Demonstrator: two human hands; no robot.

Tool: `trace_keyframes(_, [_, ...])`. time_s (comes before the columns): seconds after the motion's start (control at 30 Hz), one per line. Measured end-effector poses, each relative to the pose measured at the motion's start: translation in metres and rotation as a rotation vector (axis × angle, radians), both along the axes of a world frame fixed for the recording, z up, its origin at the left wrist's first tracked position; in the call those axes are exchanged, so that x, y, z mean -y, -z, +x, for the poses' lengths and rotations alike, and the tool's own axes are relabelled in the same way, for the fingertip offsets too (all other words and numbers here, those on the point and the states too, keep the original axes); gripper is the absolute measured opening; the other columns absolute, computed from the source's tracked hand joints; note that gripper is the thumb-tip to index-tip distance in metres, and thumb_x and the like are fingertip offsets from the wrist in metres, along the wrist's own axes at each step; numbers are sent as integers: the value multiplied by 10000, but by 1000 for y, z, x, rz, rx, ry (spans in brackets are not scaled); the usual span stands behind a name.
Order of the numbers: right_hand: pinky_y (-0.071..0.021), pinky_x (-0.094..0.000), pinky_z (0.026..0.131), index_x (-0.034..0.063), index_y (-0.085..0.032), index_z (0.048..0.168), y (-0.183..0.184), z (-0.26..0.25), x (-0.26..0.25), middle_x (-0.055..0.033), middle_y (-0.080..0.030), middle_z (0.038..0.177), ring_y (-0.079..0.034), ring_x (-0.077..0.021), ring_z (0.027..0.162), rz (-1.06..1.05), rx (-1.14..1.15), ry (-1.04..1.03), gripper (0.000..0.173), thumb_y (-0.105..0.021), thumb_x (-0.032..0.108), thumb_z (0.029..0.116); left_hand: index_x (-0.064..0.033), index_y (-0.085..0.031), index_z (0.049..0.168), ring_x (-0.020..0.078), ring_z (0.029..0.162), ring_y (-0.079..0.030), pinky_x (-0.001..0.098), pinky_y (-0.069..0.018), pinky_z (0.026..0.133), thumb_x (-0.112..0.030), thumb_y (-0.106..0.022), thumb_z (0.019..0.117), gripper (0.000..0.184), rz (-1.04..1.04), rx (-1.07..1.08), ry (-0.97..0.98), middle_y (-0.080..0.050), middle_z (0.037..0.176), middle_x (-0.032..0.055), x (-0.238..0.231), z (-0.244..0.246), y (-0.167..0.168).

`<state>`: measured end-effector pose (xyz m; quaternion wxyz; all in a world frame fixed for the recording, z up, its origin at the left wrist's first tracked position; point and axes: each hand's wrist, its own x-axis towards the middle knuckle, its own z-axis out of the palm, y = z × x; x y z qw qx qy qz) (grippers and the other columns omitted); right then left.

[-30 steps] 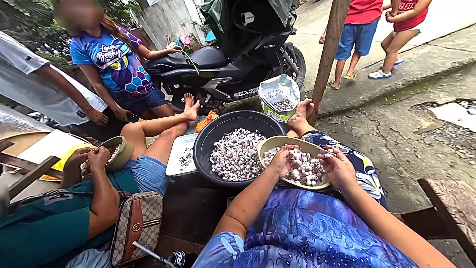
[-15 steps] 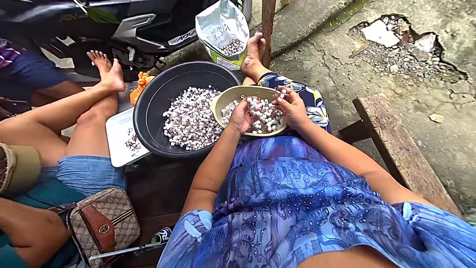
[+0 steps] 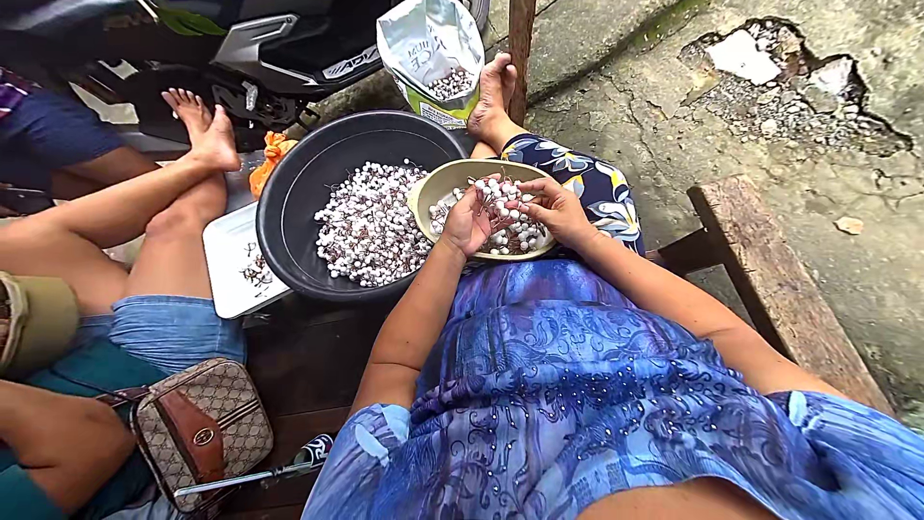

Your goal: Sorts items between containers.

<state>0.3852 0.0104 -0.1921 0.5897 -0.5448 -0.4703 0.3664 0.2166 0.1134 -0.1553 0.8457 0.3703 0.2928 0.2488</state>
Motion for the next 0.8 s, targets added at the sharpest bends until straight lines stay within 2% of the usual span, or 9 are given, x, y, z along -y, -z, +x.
trace_keyframes(0.1, [-570,-272,789,-28,-677,1099,3,1,0,-96,-701,1046,-656,-79,830,-4,42,3,169,-654,11,937,-149,-517,1366,249,1042,-679,441,-576,892,-296,-143,1118,472,16,10,28,-670,1195,94,0,-1,0])
trace_keyframes(0.2, [-567,-261,776,-30,-654,1070,4,1,1,-58,-680,947,-644,-61,807,31,10,36,129,-616,19,956,-154,-526,1339,248,1013,-690,432,-591,843,-294,-144,1119,463,-2,19,12,-673,1181,92,-1,-1,0])
trace_keyframes(0.3, [-538,-236,716,-7,-615,1111,5,2,-1,-22,-622,940,-595,-45,750,53,-113,190,150,-537,47,994,-165,-545,1320,204,962,-695,378,-596,802,-281,-180,1116,434,-7,4,-59,-681,1171,65,-1,-1,-1])
trace_keyframes(0.4, [-521,-234,706,18,-596,1208,6,6,-4,-19,-628,1073,-577,-40,753,47,-240,262,216,-491,79,1029,-169,-561,1309,153,856,-689,284,-576,686,-308,-189,1119,439,-14,-19,-95,-696,1121,56,-1,-1,-2])
trace_keyframes(0.5, [-516,-220,695,-4,-599,1230,6,5,-4,-40,-640,1115,-577,-31,741,48,-214,221,241,-492,80,1031,-167,-582,1289,136,810,-693,261,-568,638,-304,-183,1117,456,-13,-14,-54,-714,1061,50,-1,-1,-1])
trace_keyframes(0.57, [-527,-223,701,-8,-599,1250,5,4,-3,-56,-645,1133,-595,-41,759,42,-170,170,262,-494,99,1035,-170,-573,1296,133,818,-687,254,-558,629,-290,-169,1115,458,12,-23,14,-708,1073,49,0,-2,-1])
trace_keyframes(0.67, [-546,-252,724,5,-526,1396,1,4,-1,-89,-657,1212,-639,-80,834,-5,-117,41,388,-510,136,1031,-164,-556,1335,145,835,-684,256,-554,622,-293,-154,1120,473,47,-49,166,-702,1116,69,0,-4,1])
trace_keyframes(0.73, [-563,-274,775,-9,-568,1360,2,4,0,-90,-683,1141,-660,-100,884,2,-98,-14,370,-554,109,1010,-163,-555,1335,146,844,-682,261,-560,621,-275,-176,1120,451,83,-62,234,-690,1096,58,1,-4,2])
trace_keyframes(0.8, [-567,-270,764,-11,-639,1189,5,4,1,-62,-700,1043,-658,-83,838,25,-101,-11,225,-582,79,991,-159,-558,1334,142,840,-677,257,-555,620,-263,-188,1116,442,107,-63,258,-687,1082,54,0,-4,3])
